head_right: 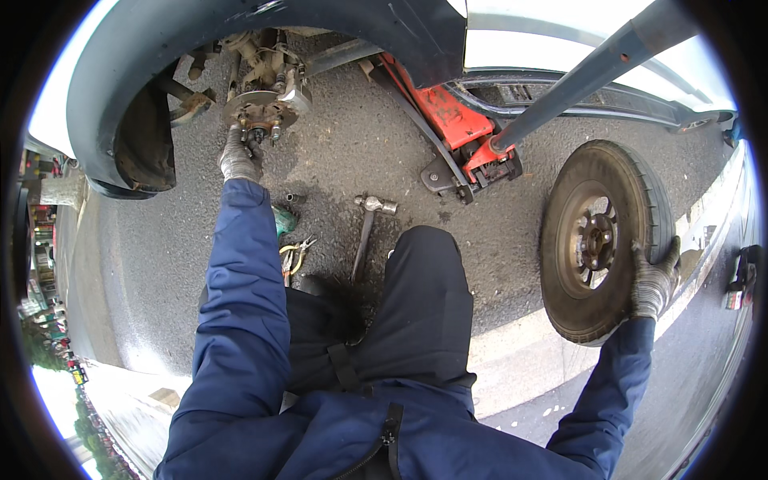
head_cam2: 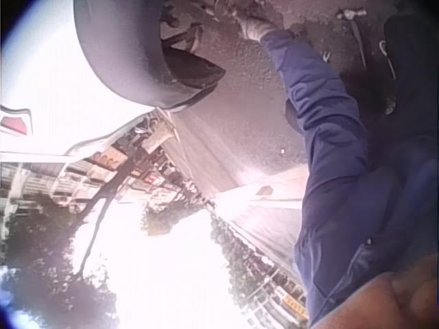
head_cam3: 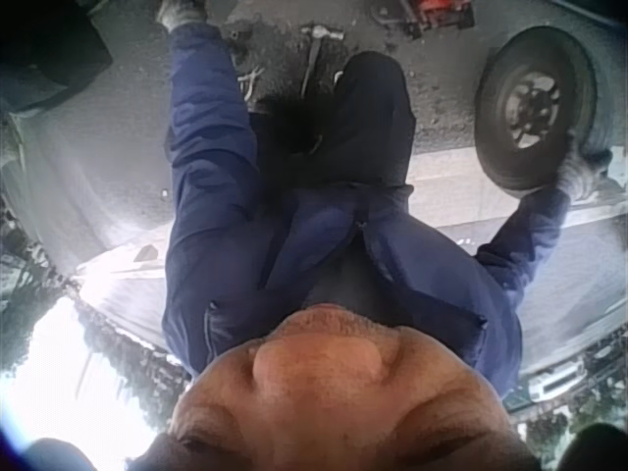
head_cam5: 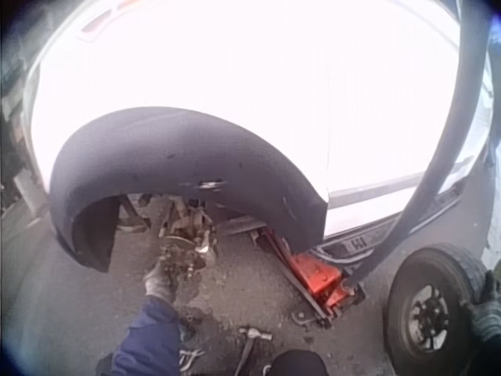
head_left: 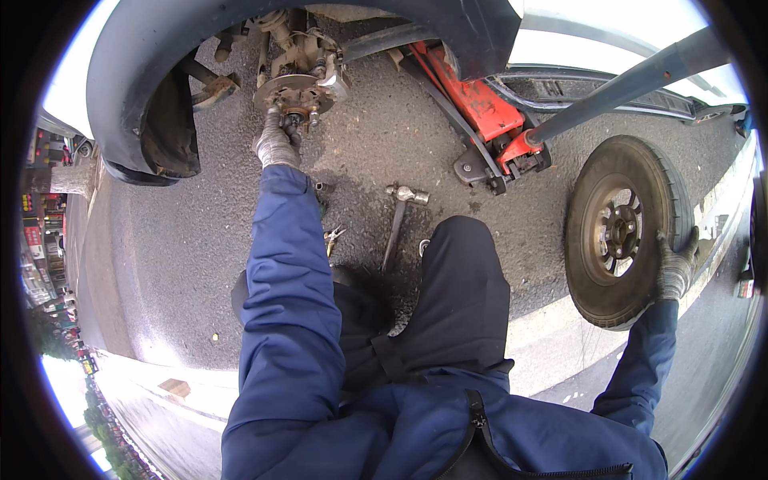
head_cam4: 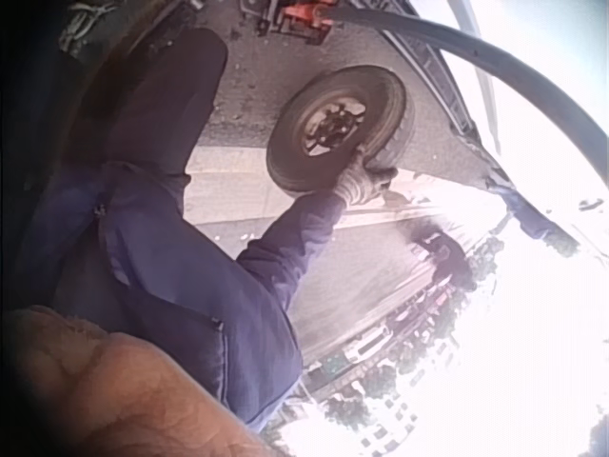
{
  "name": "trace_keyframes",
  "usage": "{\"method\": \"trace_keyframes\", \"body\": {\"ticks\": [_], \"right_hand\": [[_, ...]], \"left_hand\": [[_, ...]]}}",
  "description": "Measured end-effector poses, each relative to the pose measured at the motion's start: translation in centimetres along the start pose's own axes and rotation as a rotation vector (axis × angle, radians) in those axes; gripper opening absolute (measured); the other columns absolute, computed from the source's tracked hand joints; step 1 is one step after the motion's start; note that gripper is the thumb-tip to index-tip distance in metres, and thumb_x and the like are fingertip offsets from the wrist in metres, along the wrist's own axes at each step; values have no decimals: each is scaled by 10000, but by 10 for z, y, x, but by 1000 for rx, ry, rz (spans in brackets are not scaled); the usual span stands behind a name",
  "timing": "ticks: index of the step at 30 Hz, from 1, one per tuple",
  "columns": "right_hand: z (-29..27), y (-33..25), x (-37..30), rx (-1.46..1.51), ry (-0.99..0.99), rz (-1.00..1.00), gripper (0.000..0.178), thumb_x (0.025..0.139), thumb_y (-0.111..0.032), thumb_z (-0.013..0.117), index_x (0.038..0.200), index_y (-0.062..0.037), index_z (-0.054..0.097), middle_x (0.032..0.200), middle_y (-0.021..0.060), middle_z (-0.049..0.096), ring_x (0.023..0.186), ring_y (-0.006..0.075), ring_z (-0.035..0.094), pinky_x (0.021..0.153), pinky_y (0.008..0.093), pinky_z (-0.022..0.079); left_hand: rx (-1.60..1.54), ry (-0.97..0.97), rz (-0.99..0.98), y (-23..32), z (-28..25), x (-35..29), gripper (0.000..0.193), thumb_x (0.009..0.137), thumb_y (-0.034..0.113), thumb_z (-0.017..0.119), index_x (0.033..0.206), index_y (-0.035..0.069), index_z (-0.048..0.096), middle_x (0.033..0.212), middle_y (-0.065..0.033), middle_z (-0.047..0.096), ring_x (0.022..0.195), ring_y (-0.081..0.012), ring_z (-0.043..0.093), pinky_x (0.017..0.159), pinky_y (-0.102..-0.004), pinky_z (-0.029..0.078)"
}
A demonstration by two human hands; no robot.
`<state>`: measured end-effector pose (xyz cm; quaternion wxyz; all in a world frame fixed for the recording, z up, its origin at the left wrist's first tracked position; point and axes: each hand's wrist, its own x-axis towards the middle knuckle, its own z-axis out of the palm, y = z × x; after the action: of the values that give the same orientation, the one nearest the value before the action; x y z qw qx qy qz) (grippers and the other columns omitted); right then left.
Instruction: The person removes a car tire, cleans the wheel hub, and mounts a new tire. They tighten the lug nuts by hand and with an impact wrench, then lower the car with a jack. Finally, they enter the vehicle and briefly operate the gear shift and steering wheel.
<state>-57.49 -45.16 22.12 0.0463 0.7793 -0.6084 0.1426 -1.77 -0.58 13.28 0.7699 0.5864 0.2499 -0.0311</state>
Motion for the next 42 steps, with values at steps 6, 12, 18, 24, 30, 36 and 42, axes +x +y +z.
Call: {"method": "trace_keyframes", "body": {"ticks": [6, 12, 18, 24, 30, 36, 42], "right_hand": [[-3, -5, -3, -53, 30, -20, 943, 683, -517, 747, 1422, -120, 315, 1357, 244, 402, 1246, 395, 411, 1041, 437, 342], [-5, -9, -4, -37, 27, -22, 942, 685, -521, 745, 1419, -112, 318, 1366, 235, 395, 1249, 391, 410, 1039, 435, 348], [-7, -14, -5, -64, 15, -2, 943, 685, -525, 743, 1421, -118, 316, 1369, 235, 391, 1252, 388, 407, 1040, 433, 347], [-9, -16, -4, -54, 2, -5, 932, 691, -519, 739, 1420, -121, 317, 1367, 238, 391, 1251, 389, 407, 1039, 434, 348], [-8, -17, -3, -52, 9, -12, 920, 694, -507, 742, 1418, -127, 321, 1365, 239, 393, 1245, 390, 413, 1034, 432, 352], [-6, -17, -2, -48, 17, -25, 916, 693, -493, 749, 1418, -131, 322, 1359, 236, 399, 1241, 390, 418, 1031, 434, 355], [-5, -14, -2, -34, 22, -26, 914, 695, -490, 748, 1418, -130, 322, 1355, 234, 402, 1238, 387, 420, 1032, 434, 354]], "left_hand": [[-21, -176, -163, 3, -12, 0, 367, 941, 431, 464, 767, 117, 540, 576, -3, 535, 407, -116, 451, 336, -219, 320], [-8, -162, -158, -2, -14, 7, 363, 939, 435, 466, 764, 127, 546, 584, -10, 551, 411, -111, 465, 339, -218, 331], [-37, -201, -179, 4, -16, 10, 340, 907, 430, 536, 777, 118, 566, 586, -15, 558, 417, -107, 470, 352, -207, 369], [18, -174, -121, 0, -14, -3, 368, 917, 460, 496, 782, 125, 567, 587, -10, 560, 429, -107, 476, 354, -210, 358], [49, -169, -134, -1, -14, 3, 433, 900, 522, 502, 771, 114, 567, 572, -15, 553, 439, -112, 481, 352, -225, 352], [185, -79, -66, -7, -11, 7, 454, 904, 551, 457, 727, 140, 535, 572, -7, 558, 439, -123, 487, 356, -249, 334], [44, -182, -183, -3, -10, 3, 468, 909, 557, 447, 708, 140, 512, 568, -25, 547, 439, -130, 477, 356, -238, 345]]}}
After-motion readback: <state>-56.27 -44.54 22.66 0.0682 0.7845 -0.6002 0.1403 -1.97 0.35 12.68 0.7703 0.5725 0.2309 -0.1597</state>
